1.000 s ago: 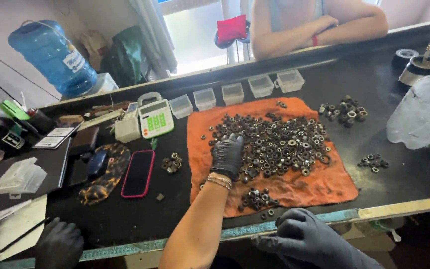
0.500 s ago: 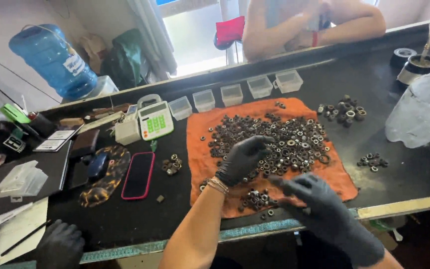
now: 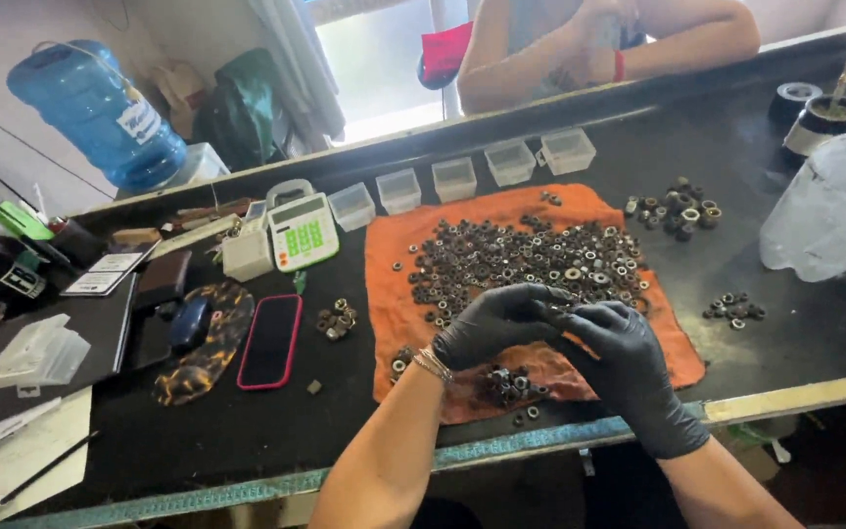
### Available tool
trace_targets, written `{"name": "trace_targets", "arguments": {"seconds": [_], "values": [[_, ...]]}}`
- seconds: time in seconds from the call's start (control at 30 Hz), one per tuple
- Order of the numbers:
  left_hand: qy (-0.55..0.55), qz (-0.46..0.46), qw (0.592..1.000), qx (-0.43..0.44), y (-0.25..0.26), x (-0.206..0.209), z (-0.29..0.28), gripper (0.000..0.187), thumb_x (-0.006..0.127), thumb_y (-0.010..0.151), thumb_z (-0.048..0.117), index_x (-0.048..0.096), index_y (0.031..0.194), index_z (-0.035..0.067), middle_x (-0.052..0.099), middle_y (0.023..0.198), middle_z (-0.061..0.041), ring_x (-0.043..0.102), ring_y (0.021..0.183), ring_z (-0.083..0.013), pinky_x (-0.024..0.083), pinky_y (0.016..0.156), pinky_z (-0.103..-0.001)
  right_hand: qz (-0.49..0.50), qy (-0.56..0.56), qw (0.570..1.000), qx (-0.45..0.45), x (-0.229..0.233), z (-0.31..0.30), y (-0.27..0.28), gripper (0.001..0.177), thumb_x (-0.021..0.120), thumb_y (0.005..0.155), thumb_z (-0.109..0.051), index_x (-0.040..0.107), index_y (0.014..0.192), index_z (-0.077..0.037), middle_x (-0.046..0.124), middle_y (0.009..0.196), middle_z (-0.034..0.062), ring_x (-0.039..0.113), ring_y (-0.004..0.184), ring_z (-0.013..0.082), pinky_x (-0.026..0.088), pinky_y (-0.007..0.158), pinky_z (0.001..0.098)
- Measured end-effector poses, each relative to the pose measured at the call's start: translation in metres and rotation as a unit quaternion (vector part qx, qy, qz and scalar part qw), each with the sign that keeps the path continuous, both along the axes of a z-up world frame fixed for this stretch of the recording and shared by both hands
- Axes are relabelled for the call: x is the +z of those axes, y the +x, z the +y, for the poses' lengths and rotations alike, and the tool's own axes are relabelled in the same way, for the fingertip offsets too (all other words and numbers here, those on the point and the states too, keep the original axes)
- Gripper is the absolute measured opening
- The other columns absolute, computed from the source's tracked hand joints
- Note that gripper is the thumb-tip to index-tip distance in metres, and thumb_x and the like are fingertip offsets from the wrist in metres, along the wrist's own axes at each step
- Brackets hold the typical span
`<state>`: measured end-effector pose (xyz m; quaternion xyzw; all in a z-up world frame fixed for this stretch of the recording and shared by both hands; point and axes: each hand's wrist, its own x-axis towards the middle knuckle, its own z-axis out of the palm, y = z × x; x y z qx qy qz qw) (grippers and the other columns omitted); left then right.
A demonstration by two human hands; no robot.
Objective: The person sorts small metal parts on an orange cloth, picking them up and placing them into separate piles. The person occasionally pauses to look at a phone held by another person. The workspace includes a calculator, plastic containers, and a water dispenser.
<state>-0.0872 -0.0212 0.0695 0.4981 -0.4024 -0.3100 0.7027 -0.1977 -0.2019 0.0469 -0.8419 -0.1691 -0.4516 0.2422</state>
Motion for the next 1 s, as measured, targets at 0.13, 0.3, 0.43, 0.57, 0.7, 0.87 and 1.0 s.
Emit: {"name": "trace_targets", "arguments": {"seconds": [0.13, 0.3, 0.43, 0.57, 0.7, 0.87, 1.0], "values": [[0.033, -0.028, 0.999, 0.022, -0.006, 0.003, 0.003, 0.054, 0.082, 0.085, -0.001, 0.065, 0.135, 0.004, 0.075, 0.108, -0.013, 0.072, 0.100, -0.0163, 0.060, 0.093, -0.035, 0.013, -0.003, 1.000, -0.011, -0.008, -0.008, -0.008, 0.022, 0.085, 0.077, -0.022, 0.078, 0.097, -0.015, 0.075, 0.100, 0.0097, 0.070, 0.091, 0.0357, 0.055, 0.073, 0.0426], [0.088, -0.108, 0.988, 0.063, 0.000, 0.002, 0.000, 0.040, 0.078, 0.092, 0.007, 0.070, 0.131, 0.007, 0.076, 0.100, -0.011, 0.071, 0.087, -0.0148, 0.061, 0.082, -0.034, 0.140, 0.055, 0.988, -0.025, 0.013, -0.045, -0.044, 0.025, 0.074, 0.087, -0.014, 0.074, 0.107, 0.001, 0.072, 0.100, 0.0276, 0.065, 0.094, 0.0522, 0.053, 0.080, 0.0530], [0.067, -0.192, 0.975, 0.085, 0.001, 0.014, 0.007, 0.031, 0.074, 0.095, 0.009, 0.069, 0.125, 0.005, 0.077, 0.108, -0.008, 0.076, 0.092, -0.0144, 0.064, 0.081, -0.026, 0.174, 0.019, 0.963, -0.206, -0.026, -0.147, -0.055, 0.034, 0.077, 0.088, -0.026, 0.078, 0.118, -0.009, 0.074, 0.118, 0.0146, 0.064, 0.112, 0.0322, 0.047, 0.102, 0.0431], [0.066, -0.192, 0.975, 0.091, 0.005, 0.009, 0.007, 0.026, 0.071, 0.098, 0.009, 0.071, 0.123, 0.007, 0.076, 0.099, -0.004, 0.072, 0.082, -0.0112, 0.062, 0.076, -0.025, 0.231, 0.042, 0.940, -0.248, -0.023, -0.184, -0.062, 0.028, 0.074, 0.092, -0.030, 0.080, 0.113, -0.014, 0.075, 0.117, 0.0105, 0.067, 0.111, 0.0274, 0.047, 0.101, 0.0394], [0.065, -0.205, 0.970, 0.110, 0.008, 0.006, 0.007, 0.025, 0.073, 0.096, 0.010, 0.072, 0.121, 0.007, 0.077, 0.106, -0.004, 0.073, 0.086, -0.0111, 0.065, 0.079, -0.026, 0.235, 0.151, 0.940, -0.193, -0.020, -0.180, -0.067, 0.028, 0.079, 0.088, -0.016, 0.078, 0.114, -0.007, 0.072, 0.127, 0.0148, 0.063, 0.118, 0.0277, 0.045, 0.106, 0.0384], [0.048, -0.216, 0.965, 0.143, 0.012, 0.014, 0.009, 0.024, 0.071, 0.097, 0.010, 0.073, 0.121, 0.010, 0.076, 0.106, -0.003, 0.072, 0.092, -0.0116, 0.062, 0.085, -0.028, 0.186, 0.199, 0.941, -0.199, -0.017, -0.182, -0.072, 0.029, 0.070, 0.097, -0.005, 0.071, 0.126, 0.001, 0.070, 0.126, 0.0183, 0.063, 0.121, 0.0287, 0.046, 0.107, 0.0395], [0.050, -0.211, 0.949, 0.231, 0.014, 0.022, 0.012, 0.020, 0.068, 0.099, 0.010, 0.073, 0.118, 0.009, 0.077, 0.109, -0.004, 0.075, 0.092, -0.0122, 0.064, 0.087, -0.027, 0.119, 0.184, 0.940, -0.261, -0.025, -0.191, -0.077, 0.019, 0.067, 0.106, 0.000, 0.075, 0.124, 0.002, 0.073, 0.119, 0.0185, 0.067, 0.112, 0.0285, 0.047, 0.099, 0.0390]]}}
